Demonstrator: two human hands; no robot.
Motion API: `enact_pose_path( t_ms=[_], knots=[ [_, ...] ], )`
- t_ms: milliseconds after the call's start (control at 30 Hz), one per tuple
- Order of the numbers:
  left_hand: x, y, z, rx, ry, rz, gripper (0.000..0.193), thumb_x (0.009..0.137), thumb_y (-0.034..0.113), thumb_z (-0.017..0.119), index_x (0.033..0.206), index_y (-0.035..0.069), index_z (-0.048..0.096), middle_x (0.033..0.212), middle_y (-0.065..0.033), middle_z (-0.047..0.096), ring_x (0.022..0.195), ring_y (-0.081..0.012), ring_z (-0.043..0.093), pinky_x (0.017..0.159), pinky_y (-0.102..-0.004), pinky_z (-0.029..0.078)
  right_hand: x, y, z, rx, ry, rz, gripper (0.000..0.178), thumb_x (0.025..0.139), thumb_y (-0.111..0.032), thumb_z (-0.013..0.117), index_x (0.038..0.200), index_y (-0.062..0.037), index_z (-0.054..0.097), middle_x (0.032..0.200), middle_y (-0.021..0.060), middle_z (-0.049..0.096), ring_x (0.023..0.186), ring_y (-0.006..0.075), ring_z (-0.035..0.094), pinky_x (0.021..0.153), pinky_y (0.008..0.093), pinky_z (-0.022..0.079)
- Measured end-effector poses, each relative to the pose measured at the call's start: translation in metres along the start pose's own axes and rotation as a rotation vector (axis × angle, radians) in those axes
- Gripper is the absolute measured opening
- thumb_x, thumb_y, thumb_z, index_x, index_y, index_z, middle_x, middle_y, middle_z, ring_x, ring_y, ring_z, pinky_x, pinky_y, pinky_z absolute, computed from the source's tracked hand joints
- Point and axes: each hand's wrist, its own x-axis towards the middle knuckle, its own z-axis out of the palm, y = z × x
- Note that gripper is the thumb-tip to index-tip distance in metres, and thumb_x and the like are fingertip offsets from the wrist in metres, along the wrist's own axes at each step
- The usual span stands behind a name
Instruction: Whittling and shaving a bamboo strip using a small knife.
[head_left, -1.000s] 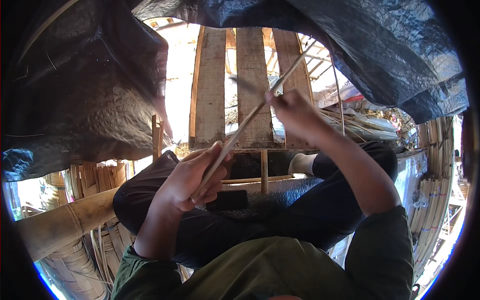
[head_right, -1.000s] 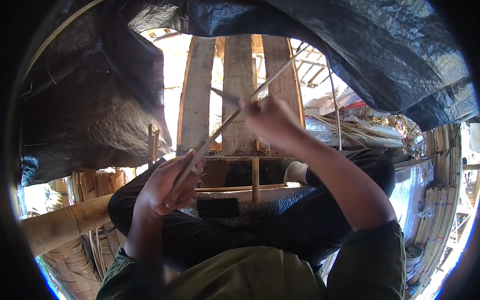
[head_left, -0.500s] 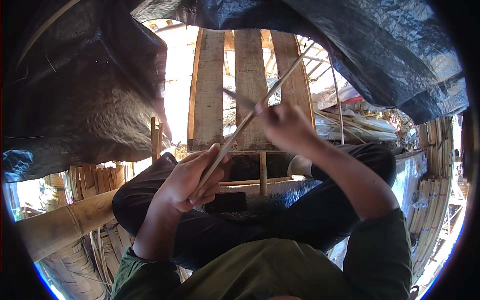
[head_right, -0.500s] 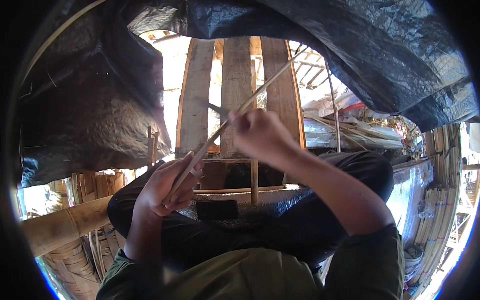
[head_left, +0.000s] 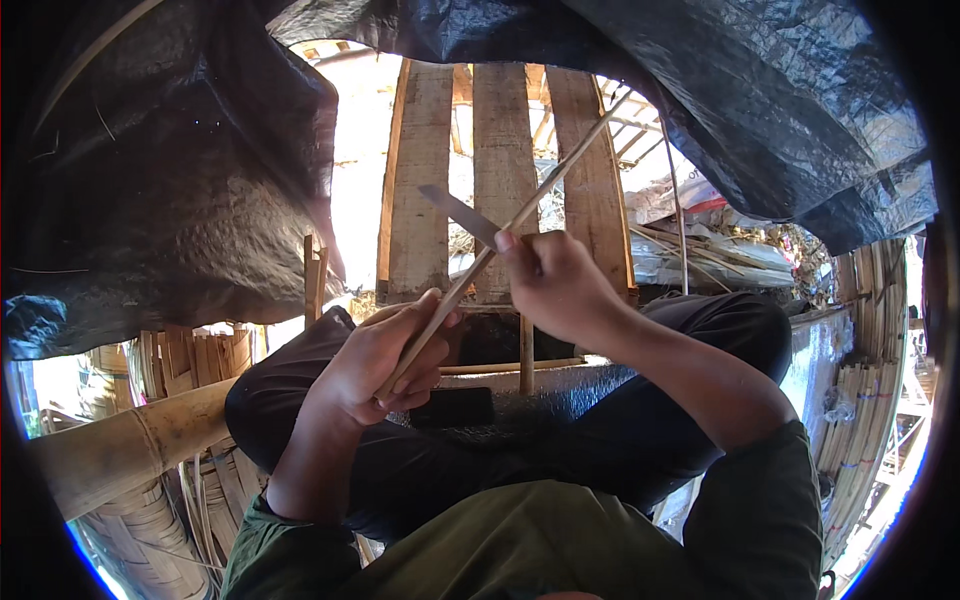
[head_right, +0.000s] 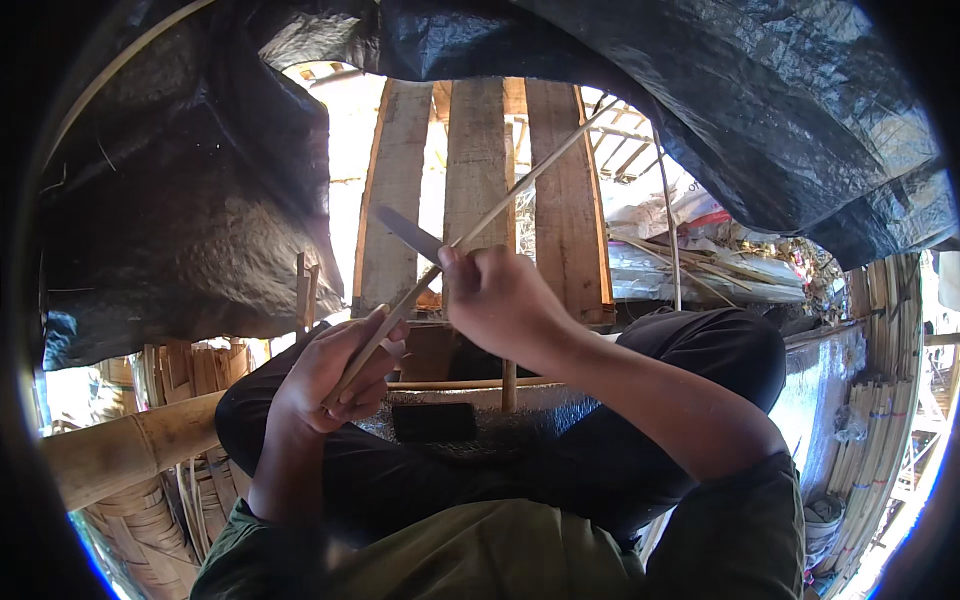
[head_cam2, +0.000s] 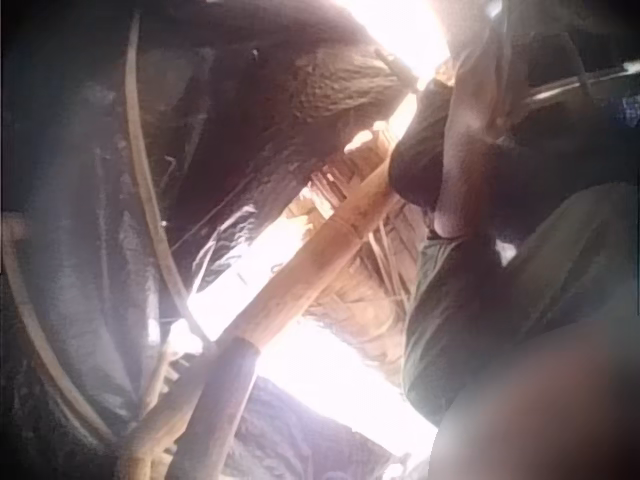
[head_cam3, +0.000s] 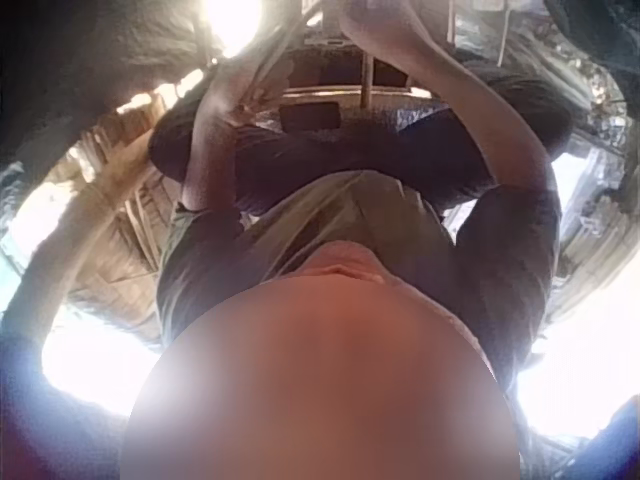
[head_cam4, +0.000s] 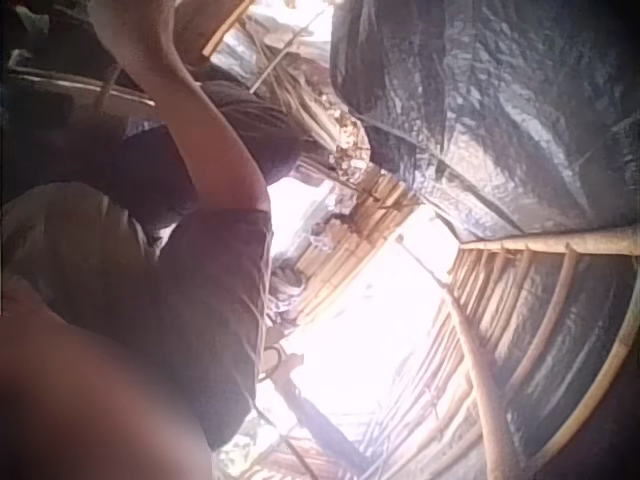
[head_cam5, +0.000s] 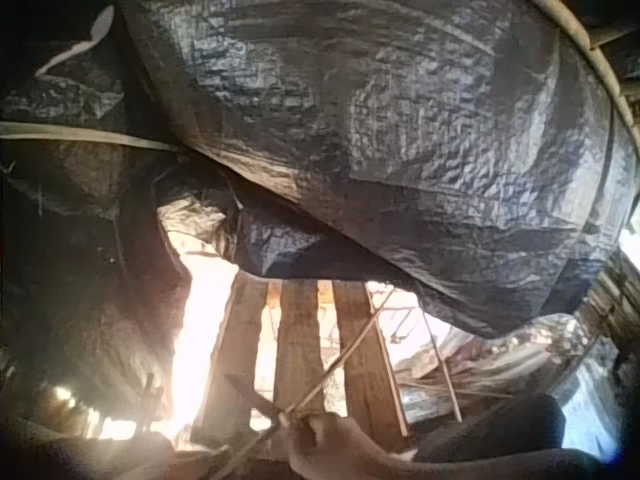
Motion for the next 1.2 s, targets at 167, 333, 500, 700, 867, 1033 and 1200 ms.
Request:
enact_pose_path(
  t_ms=[167, 333, 500, 700, 867, 1033, 1200],
  knots=[
    [-0.004, -0.001, -0.006, 0.016, -0.083, 0.025, 0.039, 0.107, 0.038, 0.029, 0.101, 0.008, 0.053, 0.046, 0.0032, 0.036, 0.029, -0.0061, 0.026, 0.029, -0.0198, 0.024, 0.021, 0.003, -0.021, 0.015, 0.044, 0.158, 0.056, 0.104, -0.041, 0.037, 0.067, -0.0037, 0.054, 0.052, 0.0044, 0.049, 0.041, 0.0115, 0.044, 0.041, 0.0347, 0.035],
    [-0.001, -0.002, 0.002, -0.029, -0.018, -0.019, 0.035, 0.107, 0.035, 0.029, 0.101, 0.007, 0.049, 0.044, 0.0032, 0.036, 0.026, -0.0057, 0.026, 0.026, -0.0186, 0.024, 0.009, 0.007, -0.013, -0.027, -0.021, 0.031, 0.053, 0.104, -0.043, 0.036, 0.077, -0.0033, 0.058, 0.051, 0.0002, 0.045, 0.042, 0.0126, 0.045, 0.044, 0.0346, 0.036],
    [-0.002, 0.002, -0.005, -0.02, -0.058, -0.001, 0.038, 0.107, 0.036, 0.027, 0.101, 0.008, 0.053, 0.045, 0.0034, 0.036, 0.029, -0.0055, 0.026, 0.027, -0.019, 0.024, 0.007, 0.007, -0.018, 0.054, -0.172, 0.054, 0.054, 0.105, -0.044, 0.031, 0.081, -0.0047, 0.058, 0.051, -0.0037, 0.044, 0.044, 0.0101, 0.044, 0.045, 0.0335, 0.037],
    [-0.003, 0.0, -0.008, -0.073, -0.102, -0.005, 0.037, 0.107, 0.035, 0.027, 0.101, 0.008, 0.052, 0.044, 0.0031, 0.035, 0.028, -0.0057, 0.025, 0.027, -0.019, 0.024, 0.034, 0.022, -0.034, -0.037, 0.01, 0.186, 0.043, 0.104, -0.031, 0.035, 0.089, 0.0014, 0.058, 0.058, 0.0039, 0.055, 0.041, 0.0144, 0.051, 0.042, 0.0335, 0.046],
    [0.002, -0.001, -0.004, -0.026, -0.077, -0.002, 0.037, 0.107, 0.035, 0.027, 0.101, 0.008, 0.052, 0.044, 0.003, 0.035, 0.028, -0.0056, 0.025, 0.027, -0.0189, 0.024, 0.0, 0.019, 0.017, -0.001, 0.245, -0.297, 0.044, 0.104, -0.039, 0.038, 0.077, -0.0074, 0.051, 0.052, -0.0032, 0.042, 0.042, 0.0096, 0.042, 0.041, 0.0318, 0.035],
    [-0.005, -0.001, -0.009, -0.054, -0.087, 0.011, 0.038, 0.107, 0.036, 0.027, 0.101, 0.008, 0.052, 0.045, 0.0032, 0.035, 0.028, -0.0058, 0.024, 0.027, -0.0194, 0.024, 0.036, 0.017, -0.042, 0.137, -0.059, 0.253, 0.048, 0.105, -0.033, 0.034, 0.079, -0.0009, 0.059, 0.057, 0.0042, 0.055, 0.042, 0.0114, 0.048, 0.04, 0.0319, 0.037],
    [0.001, -0.003, 0.0, 0.008, -0.047, 0.001, 0.038, 0.107, 0.036, 0.027, 0.101, 0.008, 0.052, 0.044, 0.0032, 0.034, 0.028, -0.0059, 0.024, 0.027, -0.0195, 0.024, 0.004, 0.0, -0.019, 0.059, -0.151, 0.133, 0.044, 0.105, -0.035, 0.036, 0.094, 0.0006, 0.059, 0.054, 0.0002, 0.049, 0.044, 0.0093, 0.047, 0.04, 0.0298, 0.039]
  ],
)
